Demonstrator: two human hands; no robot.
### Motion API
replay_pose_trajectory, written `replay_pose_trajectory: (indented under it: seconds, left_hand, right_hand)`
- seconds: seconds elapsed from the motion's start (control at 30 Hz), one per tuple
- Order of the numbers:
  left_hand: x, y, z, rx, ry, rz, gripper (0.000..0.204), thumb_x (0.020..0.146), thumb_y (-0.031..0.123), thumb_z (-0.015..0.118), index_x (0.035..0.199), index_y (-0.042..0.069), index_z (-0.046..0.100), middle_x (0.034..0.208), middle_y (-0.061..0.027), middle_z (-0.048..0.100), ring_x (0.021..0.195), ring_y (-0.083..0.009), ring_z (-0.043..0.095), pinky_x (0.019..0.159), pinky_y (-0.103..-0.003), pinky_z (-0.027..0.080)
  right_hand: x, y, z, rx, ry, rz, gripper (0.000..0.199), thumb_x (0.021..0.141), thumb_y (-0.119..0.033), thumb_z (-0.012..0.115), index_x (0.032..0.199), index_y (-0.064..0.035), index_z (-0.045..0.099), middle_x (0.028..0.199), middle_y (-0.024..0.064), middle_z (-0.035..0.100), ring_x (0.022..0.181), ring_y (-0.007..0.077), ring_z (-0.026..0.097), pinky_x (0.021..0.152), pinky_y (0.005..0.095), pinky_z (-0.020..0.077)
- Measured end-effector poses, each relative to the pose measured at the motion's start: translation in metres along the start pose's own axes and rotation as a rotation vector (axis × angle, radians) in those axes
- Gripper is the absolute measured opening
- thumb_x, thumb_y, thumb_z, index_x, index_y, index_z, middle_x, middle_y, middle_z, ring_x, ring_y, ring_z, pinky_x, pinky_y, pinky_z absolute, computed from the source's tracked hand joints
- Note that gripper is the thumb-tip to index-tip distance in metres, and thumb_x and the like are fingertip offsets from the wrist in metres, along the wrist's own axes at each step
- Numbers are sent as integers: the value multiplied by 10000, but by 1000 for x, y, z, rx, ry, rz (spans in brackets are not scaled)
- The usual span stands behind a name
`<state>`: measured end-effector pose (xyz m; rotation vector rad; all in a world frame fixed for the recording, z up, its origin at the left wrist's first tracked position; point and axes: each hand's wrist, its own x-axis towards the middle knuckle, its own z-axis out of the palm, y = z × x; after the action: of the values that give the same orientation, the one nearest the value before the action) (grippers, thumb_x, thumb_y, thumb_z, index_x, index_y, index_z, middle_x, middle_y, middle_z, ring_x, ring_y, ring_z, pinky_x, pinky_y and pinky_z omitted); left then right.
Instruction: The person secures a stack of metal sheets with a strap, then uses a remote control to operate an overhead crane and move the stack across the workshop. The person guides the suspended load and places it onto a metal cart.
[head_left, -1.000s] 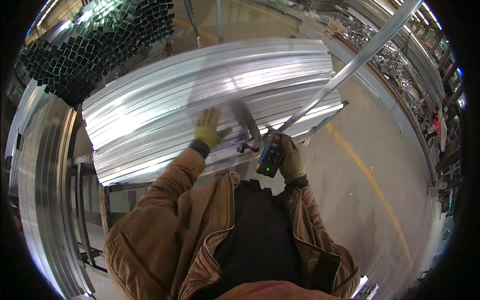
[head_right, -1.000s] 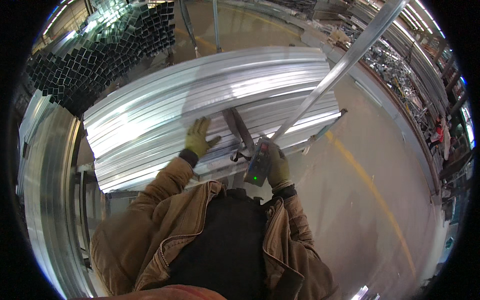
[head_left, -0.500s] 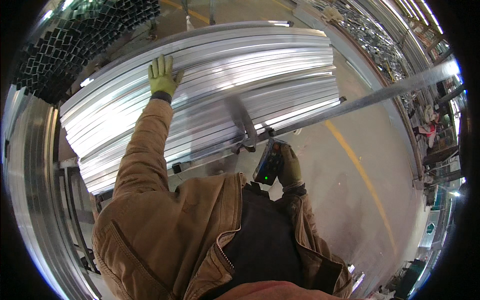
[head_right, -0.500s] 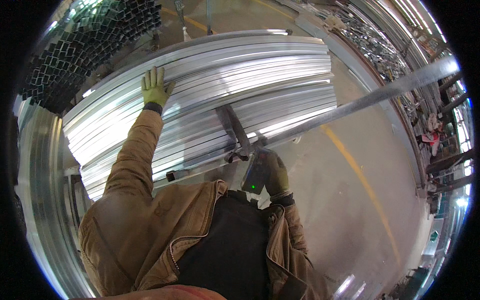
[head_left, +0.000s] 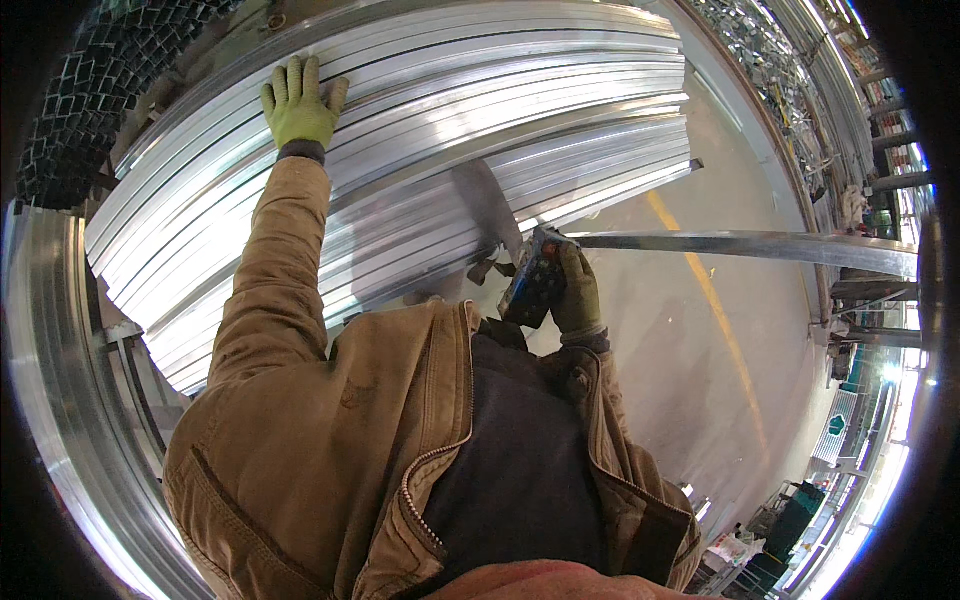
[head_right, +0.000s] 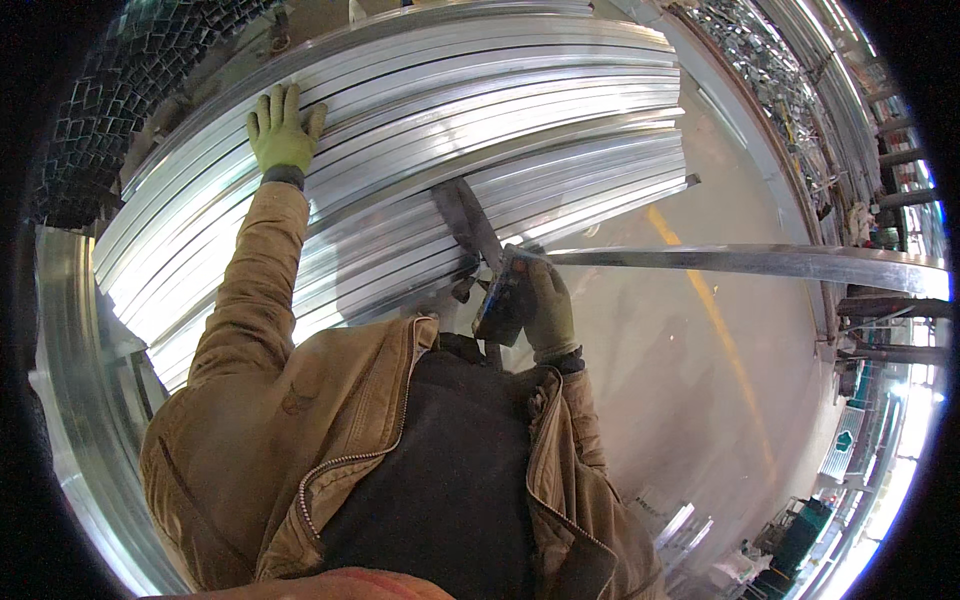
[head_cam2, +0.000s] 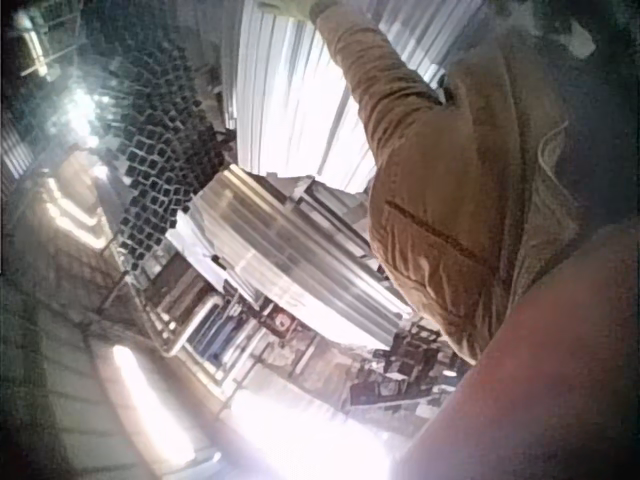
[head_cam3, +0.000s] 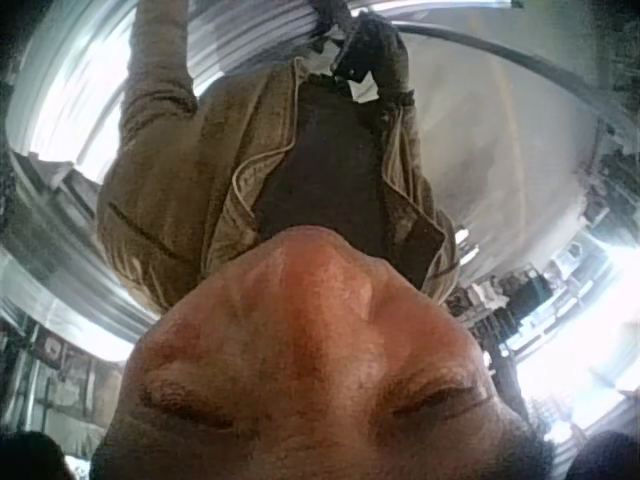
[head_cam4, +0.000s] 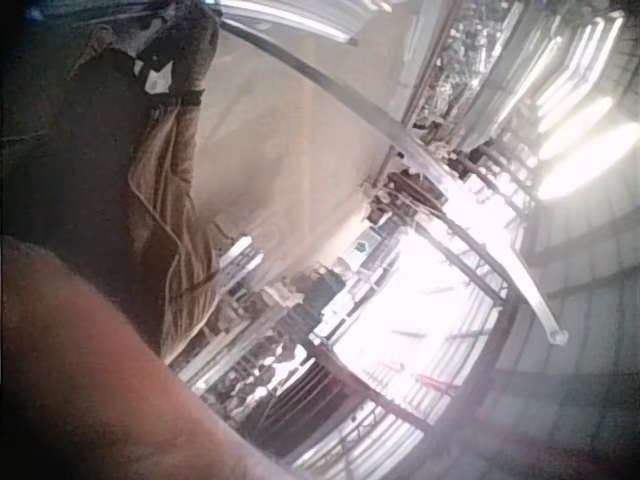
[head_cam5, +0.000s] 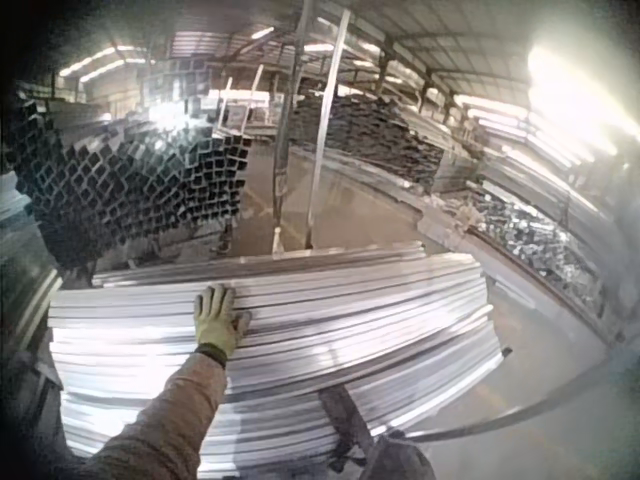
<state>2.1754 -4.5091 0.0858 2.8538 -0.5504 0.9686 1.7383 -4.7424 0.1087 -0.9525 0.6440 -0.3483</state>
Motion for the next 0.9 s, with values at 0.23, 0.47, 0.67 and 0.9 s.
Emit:
replay_pose_trajectory:
  seconds: [0.23, 0.47, 0.67, 0.9]
  left_hand:
    - [0, 0, 6, -51, 93, -8, 710, 999, 626, 523, 1552, 185, 457, 1604, -134, 441, 1490, -363, 371, 1224, -555, 250]
    - [-2, -3, 9, -122, 169, -25, 694, 1001, 599, 546, 1542, 169, 480, 1607, -130, 450, 1498, -379, 371, 1236, -567, 244]
    - [-3, -3, 7, -184, 252, -9, 649, 977, 510, 633, 1503, 150, 514, 1569, -147, 491, 1457, -390, 428, 1204, -563, 308]
    - [-1, -7, 8, -229, 297, 5, 645, 958, 521, 656, 1474, 152, 541, 1522, -148, 533, 1428, -385, 457, 1204, -565, 312]
  right_hand:
    - [-3, 6, -4, -22, 5, 54, 459, 1061, -399, 600, 1307, -13, 624, 1151, 85, 705, 984, 181, 689, 859, 340, 575]
    - [-15, 5, -16, -119, 31, 31, 442, 1061, -377, 602, 1303, -8, 626, 1136, 75, 702, 974, 178, 679, 853, 324, 569]
    - [-18, 6, -24, -85, 3, 22, 447, 1049, -394, 628, 1306, -28, 630, 1150, 75, 710, 991, 182, 696, 866, 344, 581]
    - [-22, 6, -21, -141, -16, 13, 406, 1086, -351, 552, 1317, -27, 630, 1152, 62, 698, 1021, 160, 666, 865, 304, 561]
